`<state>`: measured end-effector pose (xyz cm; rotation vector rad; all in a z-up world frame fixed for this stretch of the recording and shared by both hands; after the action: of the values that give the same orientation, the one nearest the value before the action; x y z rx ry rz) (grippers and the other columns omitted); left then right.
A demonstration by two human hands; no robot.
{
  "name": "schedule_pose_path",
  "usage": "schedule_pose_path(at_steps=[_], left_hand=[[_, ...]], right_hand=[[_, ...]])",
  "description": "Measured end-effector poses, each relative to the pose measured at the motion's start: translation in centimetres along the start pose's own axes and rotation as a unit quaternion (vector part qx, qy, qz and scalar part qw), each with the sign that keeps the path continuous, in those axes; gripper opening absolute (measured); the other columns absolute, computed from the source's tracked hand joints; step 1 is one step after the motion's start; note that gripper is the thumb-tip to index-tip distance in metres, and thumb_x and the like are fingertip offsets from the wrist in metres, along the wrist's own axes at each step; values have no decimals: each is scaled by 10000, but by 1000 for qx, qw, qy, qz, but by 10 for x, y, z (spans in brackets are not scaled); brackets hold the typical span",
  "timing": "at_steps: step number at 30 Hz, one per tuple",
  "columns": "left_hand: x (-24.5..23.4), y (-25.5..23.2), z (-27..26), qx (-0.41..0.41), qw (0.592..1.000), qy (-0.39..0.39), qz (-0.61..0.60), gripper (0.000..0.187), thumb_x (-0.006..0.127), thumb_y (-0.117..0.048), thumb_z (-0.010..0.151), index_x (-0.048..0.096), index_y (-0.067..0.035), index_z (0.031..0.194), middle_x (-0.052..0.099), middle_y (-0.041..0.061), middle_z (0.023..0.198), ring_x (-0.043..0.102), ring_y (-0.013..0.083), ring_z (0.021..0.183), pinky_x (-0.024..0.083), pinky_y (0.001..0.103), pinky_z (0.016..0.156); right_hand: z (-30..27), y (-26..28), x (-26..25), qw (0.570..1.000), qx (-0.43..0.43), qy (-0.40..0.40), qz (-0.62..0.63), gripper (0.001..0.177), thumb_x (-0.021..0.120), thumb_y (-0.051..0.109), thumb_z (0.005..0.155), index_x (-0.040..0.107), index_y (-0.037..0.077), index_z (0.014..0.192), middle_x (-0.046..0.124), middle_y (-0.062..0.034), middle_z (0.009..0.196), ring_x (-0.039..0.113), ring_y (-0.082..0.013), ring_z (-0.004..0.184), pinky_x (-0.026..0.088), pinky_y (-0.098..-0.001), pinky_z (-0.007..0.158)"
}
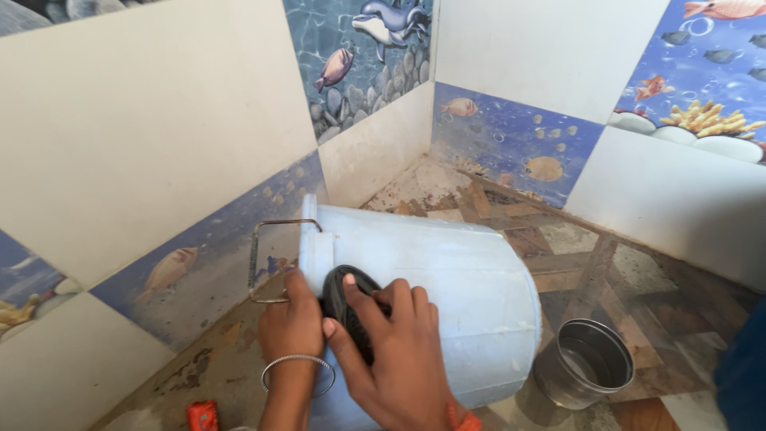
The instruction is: The person scrubs the exterior of a white plastic bucket using a dark scrubbing pad. They hold the bucket with one hand and scrub the sides and rim with the other, rotating the bucket to reach different areas.
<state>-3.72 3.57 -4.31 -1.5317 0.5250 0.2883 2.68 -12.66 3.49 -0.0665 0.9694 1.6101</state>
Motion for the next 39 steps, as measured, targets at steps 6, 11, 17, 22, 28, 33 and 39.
schedule_pose_path(at_steps=[6,11,17,22,28,33,39], left_hand=[[6,5,-26,26,998,-38,49,766,299,-517,1007,756,61,797,698,335,796,682,538,869,508,572,867],[14,-15,-44,16,995,-95,25,729,339,-486,1018,779,42,773,684,332,770,687,526,801,541,556,814],[6,-23,-55,44,995,-67,63,688,354,-481,992,788,-2,756,695,294,708,688,507,723,549,560,752],[4,-27,-57,67,986,-118,96,672,371,-485,1006,773,0,773,670,314,678,679,514,701,545,573,731],[6,-21,-61,39,990,-100,91,727,363,-522,1011,780,4,732,675,304,692,696,499,708,557,560,735],[6,-33,-75,-35,985,-150,81,755,413,-658,966,772,-25,767,709,258,726,702,474,720,543,564,654],[3,-57,-89,-61,983,-152,83,847,463,-796,915,792,-28,776,742,237,772,740,413,757,567,493,708]], right_hand=[[79,-36,38,997,28,-6,-69,446,655,429,916,757,62,1150,573,-183,963,523,-382,927,411,-492,786],[82,-46,29,999,37,29,-27,453,661,449,909,771,83,1153,563,-170,905,533,-338,884,431,-446,787],[19,-32,1,1000,2,14,12,455,679,376,916,736,45,1222,554,-122,891,525,-293,847,427,-407,773],[77,-44,25,998,22,47,-31,459,673,460,896,770,103,1168,565,-146,946,535,-322,902,426,-454,799],[94,-57,39,997,37,57,-39,455,701,496,864,786,147,1143,590,-144,1017,535,-352,966,424,-470,844],[52,-53,17,996,53,49,-42,464,699,474,838,777,161,1172,586,-136,972,542,-329,943,426,-474,819],[12,-37,-22,999,33,24,-8,475,708,431,863,748,140,1237,569,-138,950,534,-308,909,438,-430,815]])
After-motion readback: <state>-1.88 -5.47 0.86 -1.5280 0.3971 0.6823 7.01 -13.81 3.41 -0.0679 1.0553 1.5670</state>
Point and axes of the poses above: each hand's wrist, its own z-axis towards the middle knuckle, its own x-axis out of the palm, y = z × x, the point moved 4 cm from there along z, towards the middle knuckle
